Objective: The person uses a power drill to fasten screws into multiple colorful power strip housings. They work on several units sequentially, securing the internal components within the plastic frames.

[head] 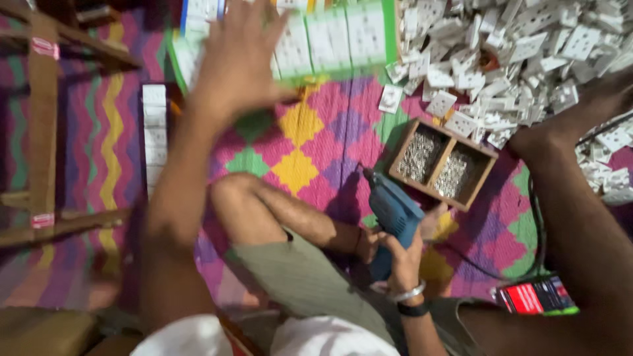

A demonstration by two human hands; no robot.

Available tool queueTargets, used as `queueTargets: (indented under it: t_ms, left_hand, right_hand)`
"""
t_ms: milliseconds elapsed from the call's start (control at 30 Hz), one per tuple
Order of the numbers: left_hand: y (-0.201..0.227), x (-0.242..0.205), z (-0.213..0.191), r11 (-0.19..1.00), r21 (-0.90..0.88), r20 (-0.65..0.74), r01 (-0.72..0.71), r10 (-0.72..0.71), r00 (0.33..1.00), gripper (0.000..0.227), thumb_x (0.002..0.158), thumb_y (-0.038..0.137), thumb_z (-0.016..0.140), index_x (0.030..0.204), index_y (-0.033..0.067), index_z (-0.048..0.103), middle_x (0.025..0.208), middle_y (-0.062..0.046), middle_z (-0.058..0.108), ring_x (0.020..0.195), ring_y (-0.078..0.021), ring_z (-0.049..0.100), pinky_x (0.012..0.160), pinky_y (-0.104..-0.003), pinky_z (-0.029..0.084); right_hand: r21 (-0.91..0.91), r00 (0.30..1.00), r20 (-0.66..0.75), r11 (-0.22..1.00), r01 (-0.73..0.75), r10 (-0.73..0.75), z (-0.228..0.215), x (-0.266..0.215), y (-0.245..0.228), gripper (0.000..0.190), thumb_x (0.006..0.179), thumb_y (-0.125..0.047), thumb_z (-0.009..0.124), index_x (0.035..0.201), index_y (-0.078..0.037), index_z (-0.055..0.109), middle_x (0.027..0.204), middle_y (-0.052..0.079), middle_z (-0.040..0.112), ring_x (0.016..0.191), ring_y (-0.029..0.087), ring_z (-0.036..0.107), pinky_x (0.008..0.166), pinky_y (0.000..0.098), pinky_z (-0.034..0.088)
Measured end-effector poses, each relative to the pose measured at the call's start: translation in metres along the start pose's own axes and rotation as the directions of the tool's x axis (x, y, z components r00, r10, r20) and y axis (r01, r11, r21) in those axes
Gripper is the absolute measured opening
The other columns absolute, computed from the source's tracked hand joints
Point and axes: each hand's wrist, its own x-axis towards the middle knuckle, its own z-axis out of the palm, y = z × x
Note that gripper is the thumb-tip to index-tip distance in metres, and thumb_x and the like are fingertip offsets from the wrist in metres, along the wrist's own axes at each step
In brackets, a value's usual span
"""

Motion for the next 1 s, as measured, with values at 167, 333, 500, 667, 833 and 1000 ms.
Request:
queueTargets:
  t_ms: [167,333,500,667,833,1000]
  left_hand:
    - [0.065,-0.056,0.112,0.953,-0.26,0.012,0.156,-0.158,0.987,0.098,0.063,0.043,0.091,0.144,0.0053,0.05,0.131,-0.018,0.051,0.122,-0.0408,0.047,0.091,-0.062,0.044]
    - [0.074,-0.065,0.198,0.927,-0.215,0.045,0.308,-0.306,0.951,0.087,0.07,0.036,0.091,0.14,0.0033,0.052,0.126,-0.017,0.053,0.12,-0.0408,0.048,0.092,-0.066,0.04]
    - [0.064,-0.063,0.216,0.95,-0.173,0.014,0.259,-0.26,0.965,0.088,0.066,0.031,0.088,0.14,0.0021,0.05,0.129,-0.014,0.054,0.121,-0.0381,0.049,0.096,-0.062,0.038]
    - [0.069,-0.067,0.218,0.968,-0.143,-0.148,0.205,-0.226,0.963,0.083,0.07,0.034,0.088,0.137,0.0026,0.05,0.127,-0.015,0.053,0.12,-0.0375,0.049,0.093,-0.064,0.037]
    - [0.061,-0.023,0.243,0.983,-0.181,-0.32,0.005,-0.064,0.945,0.091,0.072,0.042,0.088,0.141,0.0018,0.044,0.122,-0.018,0.049,0.116,-0.0387,0.049,0.092,-0.059,0.041]
    - [0.048,-0.016,0.255,0.982,-0.188,-0.203,-0.012,-0.027,0.979,0.1,0.07,0.048,0.089,0.145,0.0009,0.043,0.122,-0.02,0.049,0.115,-0.0405,0.05,0.089,-0.056,0.046]
  right_hand:
    - [0.051,1.0,-0.029,0.999,0.009,-0.007,0.014,-0.013,-0.027,0.042,0.08,-0.003,0.062,0.12,0.005,0.051,0.087,0.018,0.07,0.051,0.021,0.062,0.043,0.034,0.054]
    - [0.081,0.993,-0.062,0.991,0.102,-0.097,0.014,-0.024,-0.037,0.045,0.082,-0.003,0.062,0.124,0.007,0.05,0.09,0.019,0.069,0.054,0.02,0.062,0.047,0.0322,0.053]
    - [0.046,0.986,-0.042,0.986,0.163,-0.161,0.024,-0.033,-0.044,0.05,0.082,-0.003,0.062,0.128,0.007,0.047,0.092,0.02,0.068,0.054,0.02,0.062,0.046,0.0316,0.052]
    - [0.019,0.98,-0.034,0.98,0.198,-0.197,0.03,-0.037,-0.049,0.05,0.083,-0.002,0.06,0.13,0.011,0.048,0.097,0.021,0.067,0.057,0.021,0.064,0.048,0.0323,0.054]
    - [0.025,0.957,-0.006,0.956,0.291,-0.291,0.036,-0.038,-0.051,0.052,0.083,-0.001,0.061,0.132,0.01,0.045,0.099,0.021,0.067,0.06,0.021,0.064,0.051,0.0316,0.055]
    - [0.004,0.966,-0.011,0.967,0.257,-0.257,0.035,-0.034,-0.051,0.054,0.081,-0.001,0.062,0.131,0.013,0.047,0.098,0.022,0.068,0.061,0.021,0.065,0.053,0.0313,0.055]
